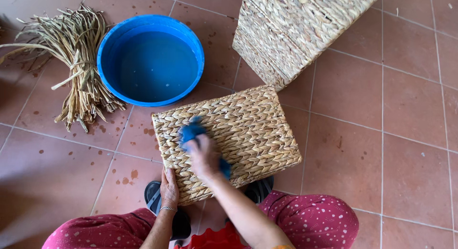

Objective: The person sits on the floor and wipes the surface of a rectangular woven basket with a blue cloth. They rotate the basket to clean multiple sides and occasionally dip the cloth into a nearby blue bucket of water.

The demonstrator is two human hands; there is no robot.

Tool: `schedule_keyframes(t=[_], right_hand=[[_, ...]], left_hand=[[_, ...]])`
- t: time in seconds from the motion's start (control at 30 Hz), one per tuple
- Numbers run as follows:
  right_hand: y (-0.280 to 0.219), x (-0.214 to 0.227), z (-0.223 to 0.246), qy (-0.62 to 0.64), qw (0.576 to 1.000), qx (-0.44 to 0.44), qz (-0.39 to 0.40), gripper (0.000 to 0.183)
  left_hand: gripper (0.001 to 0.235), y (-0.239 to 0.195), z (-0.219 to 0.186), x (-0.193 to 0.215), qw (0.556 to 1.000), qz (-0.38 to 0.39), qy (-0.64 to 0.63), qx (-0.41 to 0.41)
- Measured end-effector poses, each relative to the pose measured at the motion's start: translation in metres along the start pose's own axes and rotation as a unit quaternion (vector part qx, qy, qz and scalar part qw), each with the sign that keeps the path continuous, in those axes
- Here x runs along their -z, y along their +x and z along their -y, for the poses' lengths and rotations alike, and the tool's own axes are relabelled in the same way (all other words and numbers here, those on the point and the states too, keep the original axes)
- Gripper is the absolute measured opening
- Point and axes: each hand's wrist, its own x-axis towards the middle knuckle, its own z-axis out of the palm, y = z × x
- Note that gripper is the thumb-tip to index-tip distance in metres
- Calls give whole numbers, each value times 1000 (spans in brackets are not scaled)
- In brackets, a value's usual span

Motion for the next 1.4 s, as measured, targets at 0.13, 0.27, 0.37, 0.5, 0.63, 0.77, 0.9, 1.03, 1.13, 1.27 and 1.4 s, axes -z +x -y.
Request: schedule_keyframes(t=[0.13, 0.27, 0.37, 0.5, 0.63, 0.77, 0.9, 1.03, 1.13, 1.27, 1.4], right_hand=[[3, -9, 16, -334, 800, 492, -77, 28], [69, 85, -3, -176, 979, 105, -10, 39], [94, 174, -15, -202, 948, 34, -243, 62], [100, 239, -19, -498, 736, 161, -431, 56], [108, 165, -13, -82, 937, 21, -338, 36], [91, 25, 16, -206, 934, 224, -187, 38], [18, -51, 29, -361, 823, 438, -43, 20], [-25, -18, -3, -305, 828, 471, -10, 31], [-31, 49, -26, -374, 808, 449, -67, 25], [-17, 145, -40, -314, 904, 204, -208, 48], [3, 208, -58, -464, 812, 164, -314, 99]], left_hand=[[64, 8, -2, 3, 1000, 2, -20, 4], [65, 3, 0, 0, 1000, 5, -13, -11], [67, -2, -2, 2, 1000, 5, -23, -12], [67, -1, -9, 1, 1000, -2, -20, 8], [65, 1, 0, -5, 1000, -1, -23, -13], [64, 8, 18, -9, 996, 3, -56, -69], [67, 17, 32, -13, 999, 15, -4, -35], [66, 13, 30, -7, 993, 9, 2, -117], [61, 2, 11, -5, 1000, 23, -4, -11], [60, -11, -17, -1, 1000, 15, 2, -11], [60, -15, -31, -2, 1000, 10, -14, -5]])
